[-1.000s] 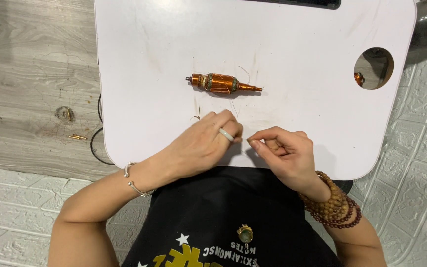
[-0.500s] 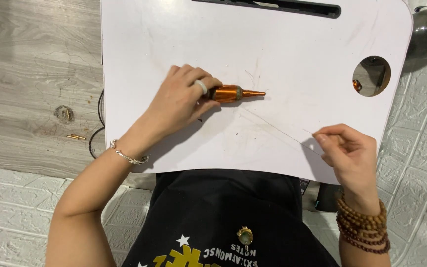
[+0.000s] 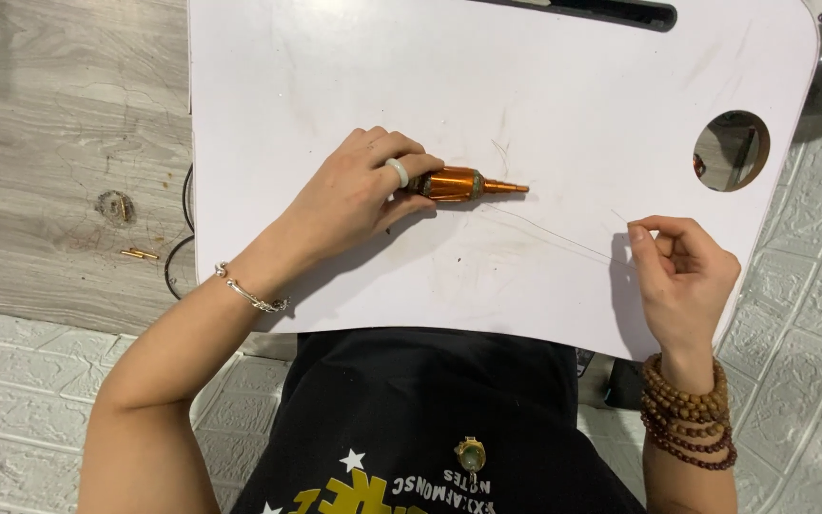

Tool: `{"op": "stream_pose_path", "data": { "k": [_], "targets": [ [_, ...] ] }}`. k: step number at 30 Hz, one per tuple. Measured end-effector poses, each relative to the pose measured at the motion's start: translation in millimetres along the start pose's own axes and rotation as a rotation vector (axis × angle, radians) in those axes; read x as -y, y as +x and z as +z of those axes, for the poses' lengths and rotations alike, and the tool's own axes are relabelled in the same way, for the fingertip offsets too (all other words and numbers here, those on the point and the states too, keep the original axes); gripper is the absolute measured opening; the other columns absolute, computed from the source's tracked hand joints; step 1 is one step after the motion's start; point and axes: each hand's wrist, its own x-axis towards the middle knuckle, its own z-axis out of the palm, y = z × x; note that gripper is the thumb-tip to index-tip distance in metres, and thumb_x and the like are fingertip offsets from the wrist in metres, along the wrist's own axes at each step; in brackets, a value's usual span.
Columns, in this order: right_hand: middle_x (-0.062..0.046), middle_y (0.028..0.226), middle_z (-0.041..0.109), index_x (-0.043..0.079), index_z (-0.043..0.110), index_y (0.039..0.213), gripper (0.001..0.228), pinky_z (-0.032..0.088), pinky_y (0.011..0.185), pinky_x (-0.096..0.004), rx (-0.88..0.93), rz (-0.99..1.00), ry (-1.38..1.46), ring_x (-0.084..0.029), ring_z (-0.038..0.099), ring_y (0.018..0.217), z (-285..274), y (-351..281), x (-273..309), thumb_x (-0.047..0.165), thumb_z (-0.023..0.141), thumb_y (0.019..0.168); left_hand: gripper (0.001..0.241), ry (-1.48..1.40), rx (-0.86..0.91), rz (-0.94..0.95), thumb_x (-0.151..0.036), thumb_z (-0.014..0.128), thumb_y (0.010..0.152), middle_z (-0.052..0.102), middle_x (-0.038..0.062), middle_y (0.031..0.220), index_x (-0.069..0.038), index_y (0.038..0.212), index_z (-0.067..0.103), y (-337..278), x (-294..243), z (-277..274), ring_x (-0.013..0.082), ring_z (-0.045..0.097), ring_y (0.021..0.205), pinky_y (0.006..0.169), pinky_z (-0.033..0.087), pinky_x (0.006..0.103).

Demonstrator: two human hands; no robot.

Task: Manually winding thin copper wire around a motor armature on a small assembly table.

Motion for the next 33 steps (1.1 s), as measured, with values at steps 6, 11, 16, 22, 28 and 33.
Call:
{"op": "stream_pose_path", "data": {
  "k": [6, 11, 16, 22, 28, 33],
  "targets": [
    [-0.003, 0.075, 0.054, -0.005, 0.067, 0.111, 0.006, 0.034, 0.059, -0.020, -0.037, -0.017, -0.003, -0.006, 0.041, 0.063, 1.5, 5.4, -14.1, 0.001, 0.069, 0.110, 0.041, -0.020, 0.006, 0.023, -0.027, 0.075, 0.094, 0.064, 0.013, 0.115, -0.006, 0.127, 0.062, 0.2, 1.4, -2.5, 0.0281, 0.057, 0.099, 0.087, 0.046, 0.0399],
    [-0.008, 0.083, 0.060, -0.007, 0.067, 0.114, 0.010, 0.038, 0.061, -0.022, -0.069, -0.084, -0.048, -0.011, 0.050, 0.070, -5.1, 9.4, -17.7, 0.003, 0.068, 0.114, 0.041, -0.035, -0.003, 0.054, -0.025, 0.077, 0.093, 0.066, 0.009, 0.118, -0.007, 0.127, 0.062, 0.7, 3.5, -3.2, 0.0268, 0.057, 0.100, 0.087, 0.045, 0.0383],
    [-0.018, 0.090, 0.054, -0.016, 0.053, 0.119, 0.011, 0.035, 0.047, -0.027, -0.017, -0.341, -0.180, -0.019, 0.046, 0.062, -23.4, 31.3, -21.6, -0.006, 0.052, 0.122, 0.039, -0.013, 0.012, 0.070, -0.025, 0.075, 0.094, 0.066, 0.007, 0.116, -0.009, 0.127, 0.063, 1.6, 4.5, -4.4, 0.0256, 0.055, 0.095, 0.081, 0.042, 0.0366],
    [-0.024, 0.097, 0.056, -0.020, 0.054, 0.121, 0.017, 0.041, 0.056, -0.031, -0.056, -0.419, -0.235, -0.023, 0.048, 0.070, -32.9, 61.6, 9.7, -0.005, 0.050, 0.129, 0.036, -0.025, 0.021, 0.059, -0.019, 0.076, 0.092, 0.066, 0.003, 0.113, -0.012, 0.125, 0.064, 4.1, -0.2, -10.0, 0.0246, 0.054, 0.095, 0.079, 0.041, 0.0357],
    [-0.013, 0.080, 0.046, -0.011, 0.052, 0.117, 0.017, 0.037, 0.052, -0.030, -0.131, -0.358, -0.045, -0.017, 0.043, 0.061, -11.6, 96.5, -14.8, 0.002, 0.054, 0.127, 0.035, 0.004, 0.019, 0.047, -0.019, 0.073, 0.093, 0.066, 0.007, 0.115, -0.012, 0.126, 0.063, 3.7, 2.3, -6.2, 0.0262, 0.053, 0.099, 0.079, 0.041, 0.0377],
    [-0.015, 0.087, 0.049, -0.010, 0.050, 0.116, 0.014, 0.035, 0.049, -0.030, -0.108, -0.299, 0.035, -0.017, 0.042, 0.057, -10.2, 90.0, -22.7, -0.001, 0.053, 0.126, 0.033, -0.036, 0.010, 0.042, -0.015, 0.076, 0.092, 0.064, 0.005, 0.114, -0.012, 0.122, 0.063, 4.0, 0.6, -4.3, 0.0261, 0.052, 0.096, 0.077, 0.040, 0.0374]
  ]
}}
